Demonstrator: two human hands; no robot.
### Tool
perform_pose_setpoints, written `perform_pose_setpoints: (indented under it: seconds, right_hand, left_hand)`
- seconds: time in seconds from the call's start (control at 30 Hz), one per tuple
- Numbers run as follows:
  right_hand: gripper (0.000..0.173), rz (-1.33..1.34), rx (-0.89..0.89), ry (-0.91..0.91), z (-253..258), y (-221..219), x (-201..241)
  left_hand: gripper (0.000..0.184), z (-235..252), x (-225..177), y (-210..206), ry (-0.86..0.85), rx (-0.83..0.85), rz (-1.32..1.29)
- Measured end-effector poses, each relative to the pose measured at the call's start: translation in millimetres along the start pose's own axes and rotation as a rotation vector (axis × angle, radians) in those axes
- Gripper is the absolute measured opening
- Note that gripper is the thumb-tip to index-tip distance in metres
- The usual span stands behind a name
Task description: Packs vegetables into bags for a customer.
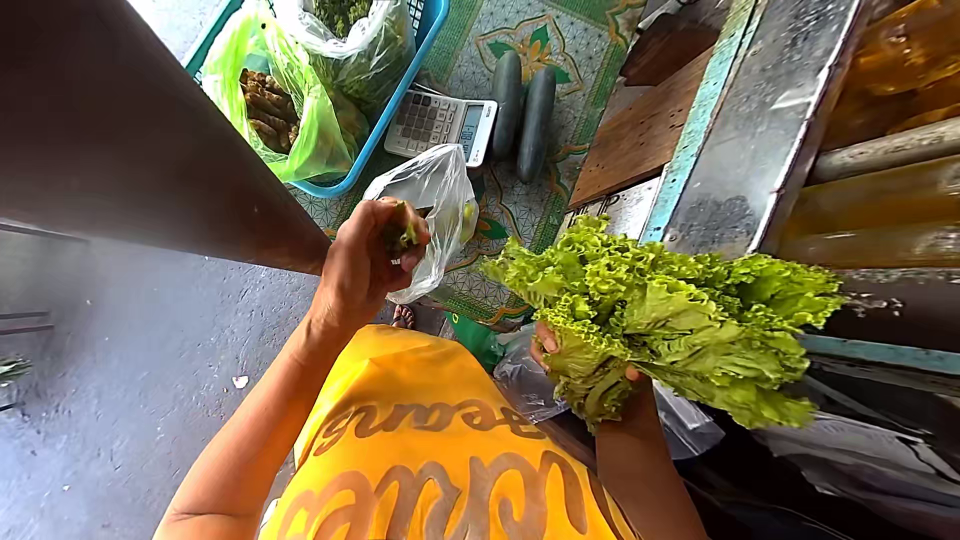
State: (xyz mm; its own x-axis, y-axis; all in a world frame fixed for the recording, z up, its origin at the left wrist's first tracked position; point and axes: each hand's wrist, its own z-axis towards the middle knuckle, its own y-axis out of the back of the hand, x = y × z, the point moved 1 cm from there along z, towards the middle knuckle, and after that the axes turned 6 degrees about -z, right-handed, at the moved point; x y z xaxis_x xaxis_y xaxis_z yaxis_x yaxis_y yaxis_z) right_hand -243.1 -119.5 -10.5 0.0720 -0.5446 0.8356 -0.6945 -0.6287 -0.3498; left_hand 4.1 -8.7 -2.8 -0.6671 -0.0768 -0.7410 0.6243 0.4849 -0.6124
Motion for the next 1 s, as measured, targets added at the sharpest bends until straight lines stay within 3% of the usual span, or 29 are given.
perform_pose_setpoints:
  seconds: [0.03, 0.1, 0.2, 0.33, 0.5, 0.6, 0.7, 0.8, 0.87, 1.0]
  right_hand:
    - [0.057, 0.144, 0.222, 0.031, 4.5, 24.8, -12.2]
    - [0.067, 0.240, 0.542, 0.094, 16.0, 46.5, -23.7]
    - [0.064, 0.372, 0.619, 0.079, 24.0, 37.7, -21.2]
    - [0.070, 0.424, 0.646, 0.062, 29.6, 28.2, -19.6]
    - [0.069, 0.400, 0.634, 0.060, 28.9, 31.4, -24.2]
    - [0.067, 0.390, 0.627, 0.104, 23.6, 35.1, -32.1]
    - [0.068, 0.389, 0.599, 0.123, 16.5, 35.7, -35.8]
    - [0.069, 0.453, 0.553, 0.108, 6.5, 35.7, -33.9]
    - [0.070, 0.436, 0.543, 0.134, 3.7, 36.0, -33.0]
    - [0.070, 0.363, 0.516, 0.173, 1.5, 38.5, -30.1]
  left_hand:
    - [0.050, -3.6, 0.7, 0.4, 0.002, 0.014, 0.004]
    - [0.054, -8.0, 2.8, -0.1, -0.058, 0.001, 0.046]
    - [0.034, -10.8, 4.8, -0.4, -0.234, -0.071, 0.191]
    - [0.009, -10.2, 1.9, -5.8, -0.382, -0.049, 0.475]
    - [0.027, -14.3, 1.7, -12.6, -0.313, 0.055, 0.574]
    - [0.022, -11.8, 10.2, -14.8, -0.283, 0.091, 0.641]
    - [0.011, -7.1, 16.2, -17.8, -0.356, 0.101, 0.755]
    - [0.011, -3.2, 16.8, -16.7, -0.514, 0.077, 0.962]
    - [0.013, -2.5, 11.2, -12.5, -0.502, 0.057, 0.934]
    - [0.021, 9.2, -8.2, -6.8, -0.393, -0.058, 0.597]
